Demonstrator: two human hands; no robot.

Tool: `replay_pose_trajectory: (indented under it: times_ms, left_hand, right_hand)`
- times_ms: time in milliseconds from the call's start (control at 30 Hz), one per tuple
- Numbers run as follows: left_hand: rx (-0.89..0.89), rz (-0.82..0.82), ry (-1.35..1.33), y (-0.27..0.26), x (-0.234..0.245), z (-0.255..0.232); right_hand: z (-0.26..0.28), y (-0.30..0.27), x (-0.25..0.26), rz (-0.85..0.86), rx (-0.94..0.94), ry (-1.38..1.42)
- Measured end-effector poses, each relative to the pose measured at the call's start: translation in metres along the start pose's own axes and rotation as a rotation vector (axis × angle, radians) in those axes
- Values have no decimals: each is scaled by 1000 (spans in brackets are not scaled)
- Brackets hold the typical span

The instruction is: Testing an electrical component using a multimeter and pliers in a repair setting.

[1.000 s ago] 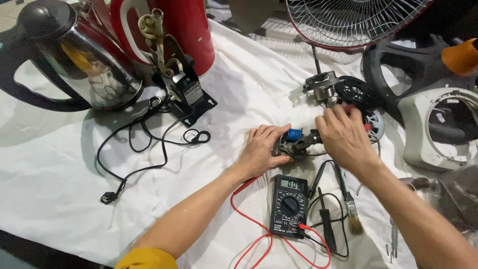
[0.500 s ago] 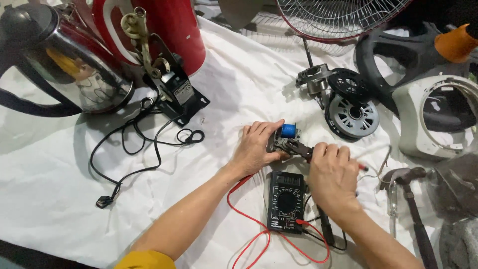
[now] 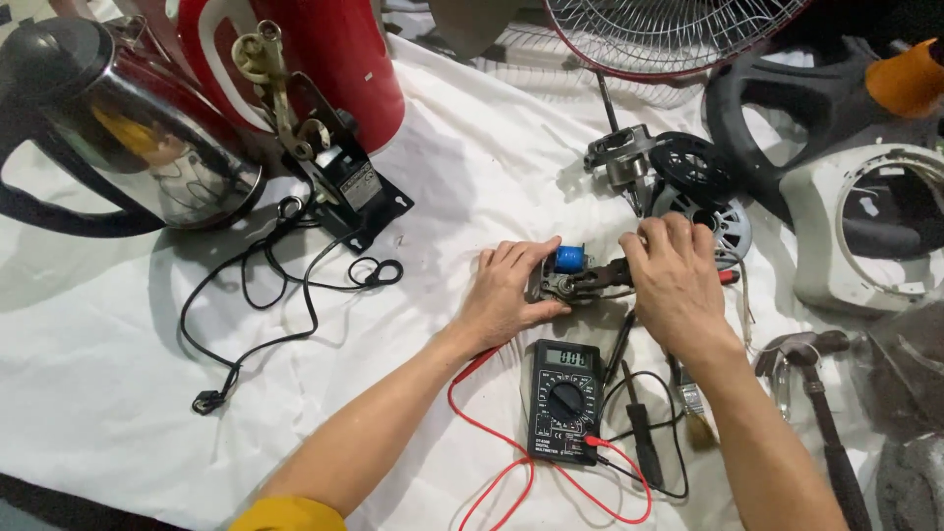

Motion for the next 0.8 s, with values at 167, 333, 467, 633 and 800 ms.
replay_pose_trajectory:
  times_ms: [167, 333, 467, 633, 800]
  left_hand:
    - [-3, 2, 1, 0, -3, 3]
    - [19, 20, -22, 0, 0, 0]
    - [46, 44, -25, 0, 2, -1]
    - [44, 59, 31, 3, 2, -4]
    - [52, 53, 19, 3, 3, -5]
  right_hand:
    - [-3, 6, -9, 105, 15, -26]
    - [-15, -8, -31, 227, -6, 51]
    - [-31, -19, -29, 190, -128, 230]
    - [-46, -7, 34, 592, -609, 565]
    - [-60, 0, 93, -98, -1068, 1367]
Point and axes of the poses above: each hand's wrist, its own y-axis towards the middle knuckle, its own x-axis out of the back of the hand, z = x × y, the point moved 5 cm from there along y, towards the middle knuckle, and after that the axes turned 1 degree about y, right-handed, at the moved point
